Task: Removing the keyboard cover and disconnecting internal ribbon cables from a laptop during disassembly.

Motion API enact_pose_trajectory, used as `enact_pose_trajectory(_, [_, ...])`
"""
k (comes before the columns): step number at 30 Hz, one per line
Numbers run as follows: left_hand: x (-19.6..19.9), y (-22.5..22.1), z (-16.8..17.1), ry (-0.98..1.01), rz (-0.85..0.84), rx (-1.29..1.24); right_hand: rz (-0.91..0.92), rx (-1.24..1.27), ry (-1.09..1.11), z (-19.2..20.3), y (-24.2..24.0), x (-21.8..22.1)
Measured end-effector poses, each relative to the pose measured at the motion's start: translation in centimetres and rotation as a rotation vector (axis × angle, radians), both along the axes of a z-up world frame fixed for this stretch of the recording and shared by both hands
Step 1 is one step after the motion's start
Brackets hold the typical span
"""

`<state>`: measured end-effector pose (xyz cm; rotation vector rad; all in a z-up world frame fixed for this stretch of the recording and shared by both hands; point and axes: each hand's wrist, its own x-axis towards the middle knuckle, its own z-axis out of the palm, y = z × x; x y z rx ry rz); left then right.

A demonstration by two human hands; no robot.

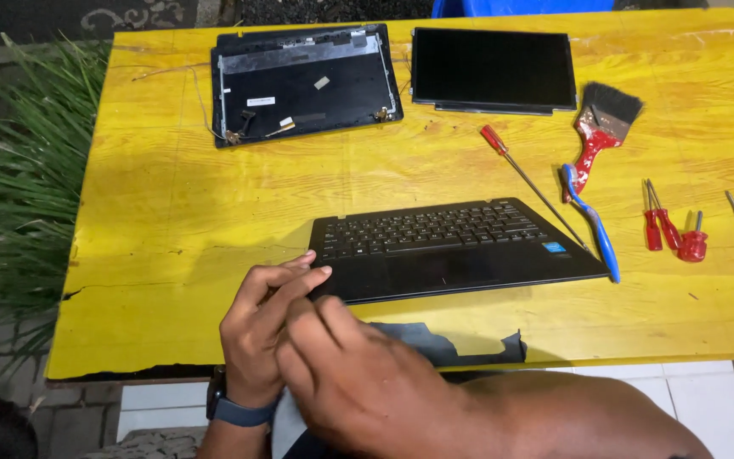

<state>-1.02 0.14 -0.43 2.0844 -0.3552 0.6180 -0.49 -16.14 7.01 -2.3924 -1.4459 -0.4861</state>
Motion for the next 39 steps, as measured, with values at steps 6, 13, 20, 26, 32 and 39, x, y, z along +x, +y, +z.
enact_pose_trajectory(6, [-0.6, 0.1, -0.8, 0.219, 0.02, -0.092, -0.212, 0.186, 0.156, -1.7, 2.2, -2.0])
enact_pose_trajectory(13, [-0.6, 0.0, 0.2, 0.235, -0.056, -0.112, -0.073, 0.046, -0.054, -0.4, -1.0, -0.6])
enact_pose_trajectory(20, [0.2, -0.2, 2.0, 0.116, -0.021, 0.147, -0.417, 0.015, 0.535, -7.1, -15.0, 1.3])
enact_pose_trajectory(26, [1.1, 0.2, 4.6, 0.169, -0.099, 0.262, -0.502, 0.228, -0.3, -8.9, -20.9, 3.2])
enact_pose_trajectory(32, [2.3, 0.6, 6.1, 0.248, -0.241, 0.411, -0.428, 0.422, -0.315, -9.8, -21.3, 4.9])
enact_pose_trajectory(39, [2.2, 0.7, 7.1, 0.312, -0.314, 0.527, -0.363, 0.603, -0.104, -11.1, -20.1, 5.0])
